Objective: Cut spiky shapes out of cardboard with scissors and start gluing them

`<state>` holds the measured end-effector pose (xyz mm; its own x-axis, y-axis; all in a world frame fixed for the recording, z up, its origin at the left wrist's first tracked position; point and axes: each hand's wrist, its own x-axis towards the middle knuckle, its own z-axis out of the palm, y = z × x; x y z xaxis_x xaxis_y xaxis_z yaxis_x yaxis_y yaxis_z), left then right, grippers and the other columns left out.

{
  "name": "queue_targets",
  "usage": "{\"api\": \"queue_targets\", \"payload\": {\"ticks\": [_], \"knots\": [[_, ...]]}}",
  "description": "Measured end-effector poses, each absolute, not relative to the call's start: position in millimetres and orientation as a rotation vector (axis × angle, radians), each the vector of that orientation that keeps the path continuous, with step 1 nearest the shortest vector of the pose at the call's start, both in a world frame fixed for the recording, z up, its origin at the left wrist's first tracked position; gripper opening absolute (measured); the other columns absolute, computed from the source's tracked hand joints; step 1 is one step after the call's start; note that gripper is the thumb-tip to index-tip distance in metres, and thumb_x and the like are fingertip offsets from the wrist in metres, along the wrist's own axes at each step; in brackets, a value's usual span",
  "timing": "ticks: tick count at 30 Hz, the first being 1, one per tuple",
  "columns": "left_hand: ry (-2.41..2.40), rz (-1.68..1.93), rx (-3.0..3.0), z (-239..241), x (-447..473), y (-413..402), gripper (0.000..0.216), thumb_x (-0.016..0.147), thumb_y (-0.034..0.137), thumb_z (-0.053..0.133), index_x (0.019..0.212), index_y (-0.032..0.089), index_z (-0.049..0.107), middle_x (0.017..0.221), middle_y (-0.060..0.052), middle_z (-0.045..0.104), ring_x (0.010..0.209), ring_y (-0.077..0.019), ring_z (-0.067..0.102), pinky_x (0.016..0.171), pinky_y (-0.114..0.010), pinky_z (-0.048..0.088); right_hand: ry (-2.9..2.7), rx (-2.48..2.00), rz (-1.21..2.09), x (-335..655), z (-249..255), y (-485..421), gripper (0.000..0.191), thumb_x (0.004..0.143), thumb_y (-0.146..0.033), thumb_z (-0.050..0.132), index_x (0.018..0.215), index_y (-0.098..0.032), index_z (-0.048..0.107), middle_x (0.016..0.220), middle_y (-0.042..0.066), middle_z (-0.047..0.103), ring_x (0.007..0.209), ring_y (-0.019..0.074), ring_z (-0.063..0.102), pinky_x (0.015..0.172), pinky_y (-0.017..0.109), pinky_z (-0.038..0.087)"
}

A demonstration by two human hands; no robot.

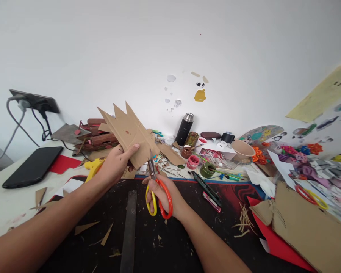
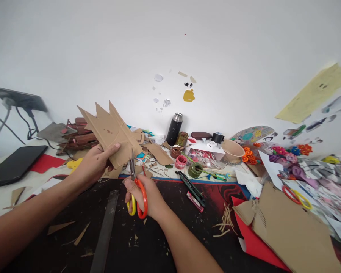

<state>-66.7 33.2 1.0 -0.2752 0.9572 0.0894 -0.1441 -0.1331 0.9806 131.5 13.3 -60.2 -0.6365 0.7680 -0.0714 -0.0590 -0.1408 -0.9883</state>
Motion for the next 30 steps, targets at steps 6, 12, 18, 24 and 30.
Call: {"api": "queue_targets", "payload": {"ticks": [6,12,18,24,30], "knots": [[1.211,1.574,1.029,-2,-70,36,0.043,0.076,0.052,0.088,0.089,0.016,0.068,0.068,-0.002,0.065,0.049,-0.0136,0.053,0.037,-0.022,0.038,-1.532,-0.81,1.821,131,-60,13,0.072,0.091,-0.082,0.066,0.119,-0.016,0.064,0.065,-0.003,0.064,0.04,0.0131,0.056,0.04,0.024,0.047],[1.206,1.638,0.936,0,-71,37,0.039,0.075,0.048,0.089,0.087,0.018,0.066,0.065,0.0,0.062,0.048,-0.0128,0.052,0.037,-0.021,0.035,-1.587,-0.913,1.705,129,-54,7,0.063,0.091,-0.076,0.071,0.112,-0.017,0.066,0.06,-0.004,0.062,0.04,0.013,0.056,0.039,0.022,0.047],[1.211,1.657,0.924,-1,-70,39,0.049,0.072,0.055,0.089,0.093,0.017,0.066,0.066,0.001,0.062,0.048,-0.0128,0.051,0.035,-0.021,0.036,-1.619,-0.918,1.683,128,-53,4,0.058,0.093,-0.074,0.069,0.11,-0.019,0.062,0.06,-0.006,0.06,0.038,0.0126,0.054,0.038,0.022,0.046],[1.235,1.614,0.982,-1,-67,37,0.049,0.07,0.059,0.088,0.086,0.018,0.065,0.061,0.001,0.06,0.044,-0.0135,0.049,0.033,-0.022,0.032,-1.637,-0.931,1.659,127,-48,1,0.057,0.093,-0.077,0.066,0.104,-0.021,0.059,0.058,-0.007,0.058,0.038,0.0124,0.052,0.038,0.022,0.044],[1.272,1.574,1.019,2,-65,33,0.052,0.07,0.062,0.087,0.086,0.017,0.065,0.063,-0.001,0.062,0.047,-0.0148,0.051,0.034,-0.023,0.035,-1.666,-0.938,1.63,127,-47,0,0.055,0.095,-0.076,0.064,0.102,-0.021,0.06,0.059,-0.006,0.058,0.038,0.0119,0.053,0.038,0.02,0.043]]}}
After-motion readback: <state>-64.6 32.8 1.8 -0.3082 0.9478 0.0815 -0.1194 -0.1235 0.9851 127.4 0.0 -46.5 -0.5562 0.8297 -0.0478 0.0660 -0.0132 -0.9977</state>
